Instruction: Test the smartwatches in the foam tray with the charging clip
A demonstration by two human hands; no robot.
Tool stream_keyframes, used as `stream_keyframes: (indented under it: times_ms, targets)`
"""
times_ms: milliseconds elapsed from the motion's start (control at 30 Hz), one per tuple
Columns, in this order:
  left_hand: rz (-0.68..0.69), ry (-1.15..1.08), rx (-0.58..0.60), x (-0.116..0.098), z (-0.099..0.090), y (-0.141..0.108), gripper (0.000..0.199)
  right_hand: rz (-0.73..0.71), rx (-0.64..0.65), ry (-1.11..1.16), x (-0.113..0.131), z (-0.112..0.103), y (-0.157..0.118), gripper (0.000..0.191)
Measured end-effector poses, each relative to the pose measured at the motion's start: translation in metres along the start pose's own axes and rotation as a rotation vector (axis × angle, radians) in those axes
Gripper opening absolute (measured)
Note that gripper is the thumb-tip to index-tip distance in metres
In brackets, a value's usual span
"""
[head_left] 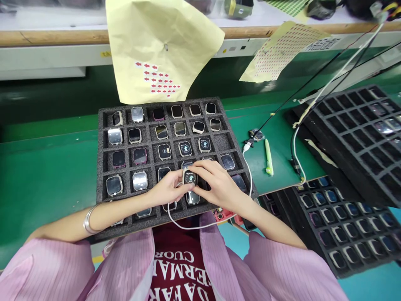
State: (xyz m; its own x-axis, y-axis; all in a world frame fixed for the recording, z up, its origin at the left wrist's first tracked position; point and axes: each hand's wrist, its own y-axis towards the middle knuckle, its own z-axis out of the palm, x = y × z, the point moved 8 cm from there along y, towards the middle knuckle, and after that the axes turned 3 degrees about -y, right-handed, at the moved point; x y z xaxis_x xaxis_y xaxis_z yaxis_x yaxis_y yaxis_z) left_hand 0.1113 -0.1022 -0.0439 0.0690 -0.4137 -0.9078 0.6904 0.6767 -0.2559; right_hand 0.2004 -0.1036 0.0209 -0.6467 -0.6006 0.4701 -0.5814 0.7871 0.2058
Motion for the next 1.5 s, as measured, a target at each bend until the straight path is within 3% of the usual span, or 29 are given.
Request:
stream_keyframes:
  times_ms: [200, 400, 467, 567, 700, 967, 1233, 1500]
  targets:
    - [-0.002, -0.041, -0.033, -0.004, 0.002, -0.001, 0.037, 0.092, -0.039, 0.263, -0.014, -0.005, 0.004, 0.038]
    - [0.096, -0.055, -0.229, -0.015, -0.014, -0.002, 0.040, 0.582, -0.152, 1.095, -0.051, 0.015, -0.012, 0.029]
    - [0.134, -0.043, -0.281, -0.018, -0.020, -0.003, 0.037, 0.688, -0.161, 1.348, -0.050, 0.026, -0.019, 0.025]
    - [0.202, -0.034, -0.276, -0.021, -0.020, -0.003, 0.037, 0.750, -0.190, 1.540, -0.041, 0.034, -0.026, 0.021]
    - [0.274, -0.016, -0.306, -0.026, -0.020, -0.007, 0.035, 0.723, -0.188, 1.546, -0.030, 0.033, -0.026, 0.023]
    - [0.281, -0.064, -0.386, -0.027, -0.027, -0.010, 0.035, 0.659, -0.149, 1.433, -0.020, 0.031, -0.023, 0.028]
    - [0.305, -0.113, -0.313, -0.037, -0.022, -0.015, 0.043, 0.493, -0.088, 1.393, -0.011, 0.028, -0.022, 0.043]
    - [0.243, -0.116, -0.312, -0.035, -0.023, -0.013, 0.049, 0.393, -0.124, 1.368, -0.001, 0.018, -0.017, 0.043]
